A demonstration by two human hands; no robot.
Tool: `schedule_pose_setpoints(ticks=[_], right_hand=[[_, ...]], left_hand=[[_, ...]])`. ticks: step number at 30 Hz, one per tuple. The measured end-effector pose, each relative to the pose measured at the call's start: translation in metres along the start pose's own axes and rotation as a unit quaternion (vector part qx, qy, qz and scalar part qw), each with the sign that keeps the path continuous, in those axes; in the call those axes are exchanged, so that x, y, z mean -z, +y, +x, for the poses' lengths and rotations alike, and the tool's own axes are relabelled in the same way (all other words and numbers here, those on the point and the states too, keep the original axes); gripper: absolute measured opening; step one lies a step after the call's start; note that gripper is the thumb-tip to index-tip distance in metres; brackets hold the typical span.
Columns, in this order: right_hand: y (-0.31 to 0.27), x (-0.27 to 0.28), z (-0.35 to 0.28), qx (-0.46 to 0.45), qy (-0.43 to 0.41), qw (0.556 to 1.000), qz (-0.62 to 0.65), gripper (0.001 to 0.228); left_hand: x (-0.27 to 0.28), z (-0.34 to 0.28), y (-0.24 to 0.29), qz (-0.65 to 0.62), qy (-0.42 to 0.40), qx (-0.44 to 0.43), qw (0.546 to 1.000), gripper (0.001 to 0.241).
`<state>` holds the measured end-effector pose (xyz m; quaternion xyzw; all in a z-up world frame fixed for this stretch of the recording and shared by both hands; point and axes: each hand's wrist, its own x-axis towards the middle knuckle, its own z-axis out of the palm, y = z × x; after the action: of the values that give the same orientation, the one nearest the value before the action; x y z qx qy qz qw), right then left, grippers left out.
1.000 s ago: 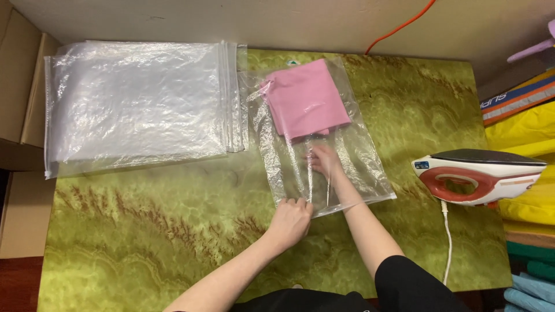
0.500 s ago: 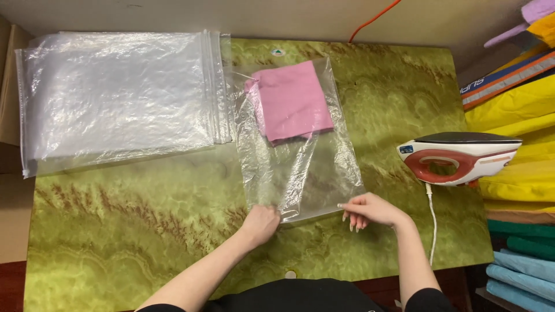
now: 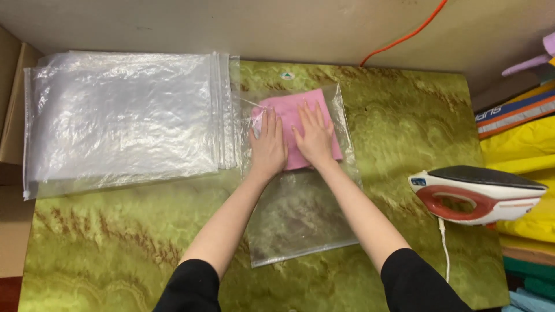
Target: The person folds a pink t-shirt on a green table, places it into a clear plastic bag, seals the bag, and then puts the bagged shirt into a cardboard box. The box is closed and set aside.
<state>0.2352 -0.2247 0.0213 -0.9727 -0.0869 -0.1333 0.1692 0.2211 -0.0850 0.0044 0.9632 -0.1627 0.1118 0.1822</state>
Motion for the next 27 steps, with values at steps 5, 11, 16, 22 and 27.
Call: schedule_pose_setpoints(ticks=[5,11,16,22,27], right_hand=[[0.011,-0.038,0.023,0.019,-0.056,0.998,-0.031,0.051],[0.034,-0.044,0.027,-0.051,-0.033,0.997,-0.045,0.060],[0.062,-0.051,0.011,-0.119,-0.005,0.992,-0.044,0.062],[0.050,-0.038,-0.030,-0.160,-0.009,0.986,-0.047,0.063],[0.040,-0.022,-0.076,-0.120,-0.067,0.990,-0.022,0.064]], left_hand=[[-0.036,0.030,-0.035,0.017,-0.046,-0.013,0.999,0.065],[-0.041,0.027,-0.047,-0.021,-0.027,0.010,0.999,0.065],[-0.047,0.021,-0.046,-0.031,-0.017,0.055,0.998,0.067],[-0.037,-0.003,-0.006,-0.002,0.005,0.111,0.994,0.066],[-0.025,-0.045,0.007,-0.021,-0.084,0.020,0.996,0.063]])
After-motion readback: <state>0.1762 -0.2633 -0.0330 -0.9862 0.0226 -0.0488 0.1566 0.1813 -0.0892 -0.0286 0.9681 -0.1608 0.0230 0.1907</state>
